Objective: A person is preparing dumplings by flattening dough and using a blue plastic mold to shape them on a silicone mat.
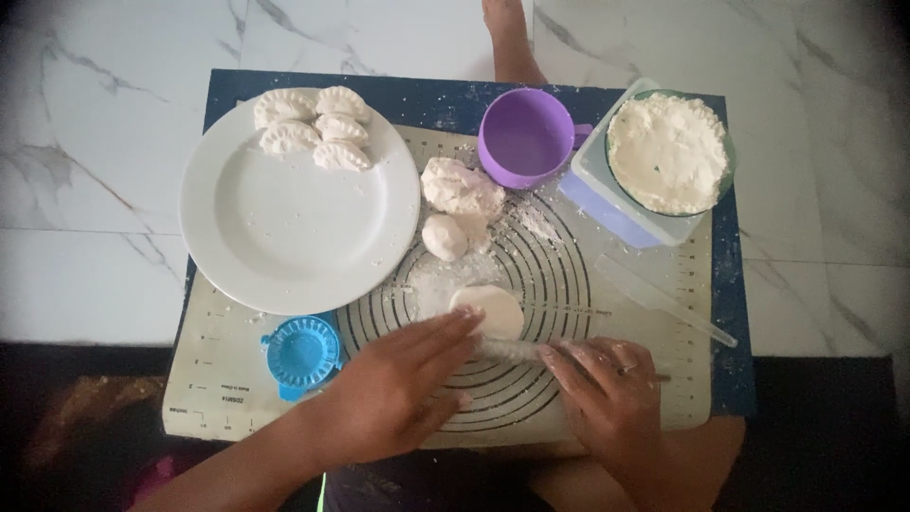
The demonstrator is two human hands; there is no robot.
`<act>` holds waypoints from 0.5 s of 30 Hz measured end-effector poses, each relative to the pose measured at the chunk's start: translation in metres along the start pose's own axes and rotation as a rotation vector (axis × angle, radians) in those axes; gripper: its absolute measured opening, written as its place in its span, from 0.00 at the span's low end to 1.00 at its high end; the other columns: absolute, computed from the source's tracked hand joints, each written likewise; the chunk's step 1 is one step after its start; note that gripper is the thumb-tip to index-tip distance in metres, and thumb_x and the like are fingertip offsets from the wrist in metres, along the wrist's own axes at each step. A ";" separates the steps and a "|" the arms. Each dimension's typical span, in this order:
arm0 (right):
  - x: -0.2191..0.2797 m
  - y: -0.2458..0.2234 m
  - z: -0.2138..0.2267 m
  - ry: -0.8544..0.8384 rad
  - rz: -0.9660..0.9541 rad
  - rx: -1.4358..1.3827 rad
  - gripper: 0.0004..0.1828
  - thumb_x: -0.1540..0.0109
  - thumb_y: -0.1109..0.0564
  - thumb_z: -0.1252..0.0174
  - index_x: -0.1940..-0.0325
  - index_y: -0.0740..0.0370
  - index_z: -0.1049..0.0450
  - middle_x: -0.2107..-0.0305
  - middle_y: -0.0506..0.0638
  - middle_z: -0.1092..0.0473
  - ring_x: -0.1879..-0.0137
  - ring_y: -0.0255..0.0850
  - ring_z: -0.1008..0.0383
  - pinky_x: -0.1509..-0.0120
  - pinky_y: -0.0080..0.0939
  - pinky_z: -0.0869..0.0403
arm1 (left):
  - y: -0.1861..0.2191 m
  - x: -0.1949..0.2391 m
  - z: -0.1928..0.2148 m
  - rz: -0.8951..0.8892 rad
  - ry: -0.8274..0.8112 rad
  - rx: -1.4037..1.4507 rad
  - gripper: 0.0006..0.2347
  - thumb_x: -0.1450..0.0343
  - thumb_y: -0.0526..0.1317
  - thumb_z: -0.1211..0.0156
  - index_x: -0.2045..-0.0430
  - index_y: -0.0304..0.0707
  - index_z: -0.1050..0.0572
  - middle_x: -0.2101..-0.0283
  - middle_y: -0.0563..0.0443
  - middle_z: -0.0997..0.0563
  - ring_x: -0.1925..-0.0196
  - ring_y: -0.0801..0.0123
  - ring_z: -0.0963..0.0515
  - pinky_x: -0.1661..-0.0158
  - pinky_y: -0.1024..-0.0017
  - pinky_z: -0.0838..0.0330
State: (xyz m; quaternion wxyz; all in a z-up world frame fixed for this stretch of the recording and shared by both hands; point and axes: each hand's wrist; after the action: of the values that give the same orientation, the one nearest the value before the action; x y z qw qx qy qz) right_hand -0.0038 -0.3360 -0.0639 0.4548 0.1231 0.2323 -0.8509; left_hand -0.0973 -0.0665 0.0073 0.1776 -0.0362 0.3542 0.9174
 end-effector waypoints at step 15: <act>-0.036 0.023 0.043 0.049 0.093 0.032 0.18 0.44 0.63 0.31 0.50 0.67 0.22 0.62 0.54 0.25 0.61 0.42 0.23 0.60 0.39 0.21 | 0.001 -0.052 0.030 -0.110 0.189 -0.262 0.14 0.34 0.36 0.29 0.57 0.31 0.21 0.62 0.47 0.14 0.67 0.66 0.16 0.67 0.72 0.20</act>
State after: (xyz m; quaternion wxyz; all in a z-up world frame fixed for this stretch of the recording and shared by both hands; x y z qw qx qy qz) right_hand 0.0356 -0.3434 -0.0182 0.4861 0.1617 0.2238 -0.8292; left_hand -0.0467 -0.0627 0.0405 0.1873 -0.1643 0.2442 0.9372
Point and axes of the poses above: each hand's wrist, its own x-axis away from the middle knuckle, its own z-axis out of the back of the hand, y = z × x
